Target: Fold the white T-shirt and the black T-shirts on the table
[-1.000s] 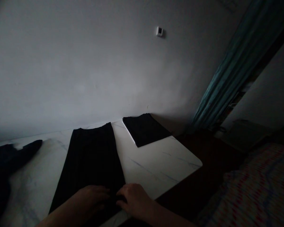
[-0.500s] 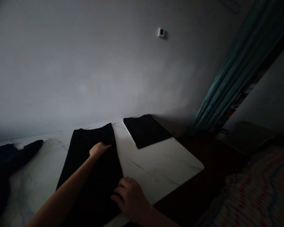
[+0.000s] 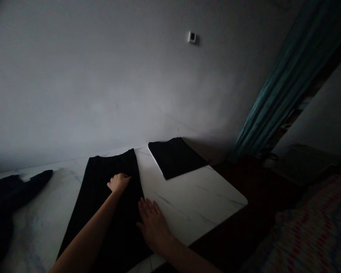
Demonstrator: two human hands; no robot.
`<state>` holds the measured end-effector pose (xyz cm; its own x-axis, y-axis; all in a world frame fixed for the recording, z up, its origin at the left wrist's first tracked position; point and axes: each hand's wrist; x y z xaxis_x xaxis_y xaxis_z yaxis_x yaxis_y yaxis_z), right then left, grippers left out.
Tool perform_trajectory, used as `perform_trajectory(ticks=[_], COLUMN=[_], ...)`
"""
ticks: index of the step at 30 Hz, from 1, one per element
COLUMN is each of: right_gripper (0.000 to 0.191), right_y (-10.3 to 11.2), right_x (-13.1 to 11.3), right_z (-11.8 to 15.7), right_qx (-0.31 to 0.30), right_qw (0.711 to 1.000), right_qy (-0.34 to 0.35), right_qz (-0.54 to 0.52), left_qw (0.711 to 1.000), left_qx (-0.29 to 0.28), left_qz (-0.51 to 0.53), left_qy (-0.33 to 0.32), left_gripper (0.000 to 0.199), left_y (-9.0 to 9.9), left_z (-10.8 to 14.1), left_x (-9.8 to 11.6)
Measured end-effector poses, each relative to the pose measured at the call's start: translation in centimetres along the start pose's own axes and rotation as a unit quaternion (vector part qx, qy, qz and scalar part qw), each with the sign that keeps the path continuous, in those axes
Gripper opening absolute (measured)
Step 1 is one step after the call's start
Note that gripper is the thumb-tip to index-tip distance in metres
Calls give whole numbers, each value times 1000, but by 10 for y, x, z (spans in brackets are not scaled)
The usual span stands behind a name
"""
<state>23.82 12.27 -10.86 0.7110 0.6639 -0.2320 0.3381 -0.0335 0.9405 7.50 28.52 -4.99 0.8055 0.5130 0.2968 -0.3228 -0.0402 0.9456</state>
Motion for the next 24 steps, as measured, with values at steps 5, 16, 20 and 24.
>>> perform_trajectory(ticks=[5,16,20,24], right_gripper=[58,49,63,81], right_y=[6,16,25,24], right_x=[-1,3,8,2], right_z=[-3,-16,-29,-19], right_qx=[-23,3,-39,-122], right_qw=[1000,1000,994,975], right_qy=[-5,26,95,165], right_qz=[-11,-6,-22,-91], left_qw=[999,986,966,931], left_qx=[4,69,128,73], left_qz=[5,-33,-27,-92], left_qy=[-32,-146,-224,-347], left_gripper=[25,23,45,48], left_y=[9,10,10,-2], left_z=[-8,-13,-18,-35], left_x=[-6,-22,-28,-36])
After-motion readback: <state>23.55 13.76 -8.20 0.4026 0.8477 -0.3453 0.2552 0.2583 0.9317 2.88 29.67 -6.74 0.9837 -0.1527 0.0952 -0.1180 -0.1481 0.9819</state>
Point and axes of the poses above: each hand's wrist, its own z-axis away from the middle knuckle, its own y-axis out of the back of the hand, x = y × z, and after that the axes turned 13 degrees about y, right-handed
